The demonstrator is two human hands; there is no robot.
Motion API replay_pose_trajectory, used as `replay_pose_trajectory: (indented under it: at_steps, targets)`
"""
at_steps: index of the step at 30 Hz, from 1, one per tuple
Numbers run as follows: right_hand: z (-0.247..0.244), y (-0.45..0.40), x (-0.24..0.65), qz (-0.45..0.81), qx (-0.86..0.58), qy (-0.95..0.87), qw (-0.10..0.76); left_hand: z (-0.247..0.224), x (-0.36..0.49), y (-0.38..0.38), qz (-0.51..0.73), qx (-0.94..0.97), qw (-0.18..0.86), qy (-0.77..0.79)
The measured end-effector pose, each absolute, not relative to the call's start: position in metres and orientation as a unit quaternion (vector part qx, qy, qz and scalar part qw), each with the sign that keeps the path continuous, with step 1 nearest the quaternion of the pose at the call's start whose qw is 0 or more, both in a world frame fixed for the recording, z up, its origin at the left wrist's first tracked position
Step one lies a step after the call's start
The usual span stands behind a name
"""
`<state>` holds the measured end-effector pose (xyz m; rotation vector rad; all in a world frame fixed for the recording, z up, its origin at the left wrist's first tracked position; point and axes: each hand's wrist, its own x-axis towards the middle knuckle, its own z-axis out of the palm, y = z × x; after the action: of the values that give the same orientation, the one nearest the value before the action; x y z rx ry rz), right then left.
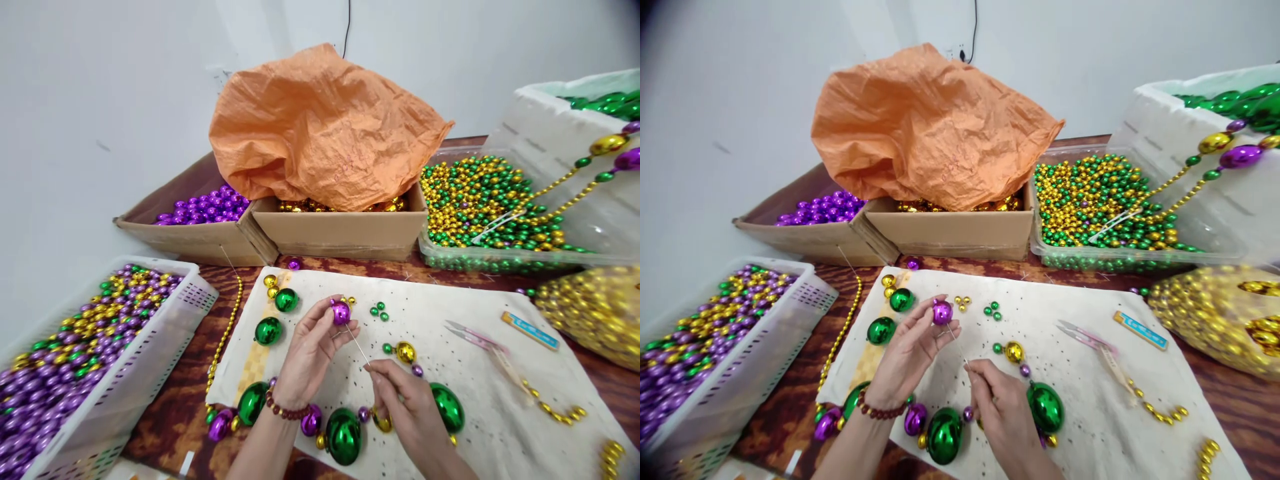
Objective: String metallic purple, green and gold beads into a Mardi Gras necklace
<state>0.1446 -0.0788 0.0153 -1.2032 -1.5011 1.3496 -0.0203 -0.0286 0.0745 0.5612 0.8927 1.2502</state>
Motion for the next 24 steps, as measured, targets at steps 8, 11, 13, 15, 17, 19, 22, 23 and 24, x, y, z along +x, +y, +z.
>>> replay_pose_trajectory:
  at_steps: [8,11,13,15,17,19,22,23,24]
  targets:
    - [0.018,-0.063,0.151,0.584,-0.482,-0.497,0.424,0.056,-0.027,-0.025,0.389,0.478,0.617,0.49]
    - [0.015,-0.063,0.157,0.607,-0.457,-0.479,0.439,0.039,-0.042,0.001,0.367,0.602,0.403,0.583]
    - [0.014,-0.064,0.16,0.618,-0.442,-0.478,0.441,0.03,-0.047,0.017,0.322,0.673,0.289,0.6]
    - [0.013,-0.065,0.161,0.624,-0.442,-0.473,0.437,0.023,-0.045,0.028,0.263,0.73,0.227,0.589]
    - [0.012,-0.065,0.162,0.628,-0.453,-0.459,0.435,0.018,-0.04,0.032,0.207,0.766,0.188,0.579]
    - [0.009,-0.066,0.162,0.63,-0.465,-0.44,0.44,0.014,-0.033,0.031,0.167,0.785,0.151,0.577]
    - [0.005,-0.067,0.163,0.631,-0.473,-0.424,0.446,0.008,-0.027,0.027,0.125,0.799,0.1,0.58]
    - [0.004,-0.068,0.162,0.63,-0.474,-0.423,0.447,0.007,-0.026,0.025,0.114,0.8,0.087,0.582]
    - [0.004,-0.068,0.162,0.629,-0.475,-0.421,0.448,0.005,-0.025,0.025,0.103,0.8,0.075,0.586]
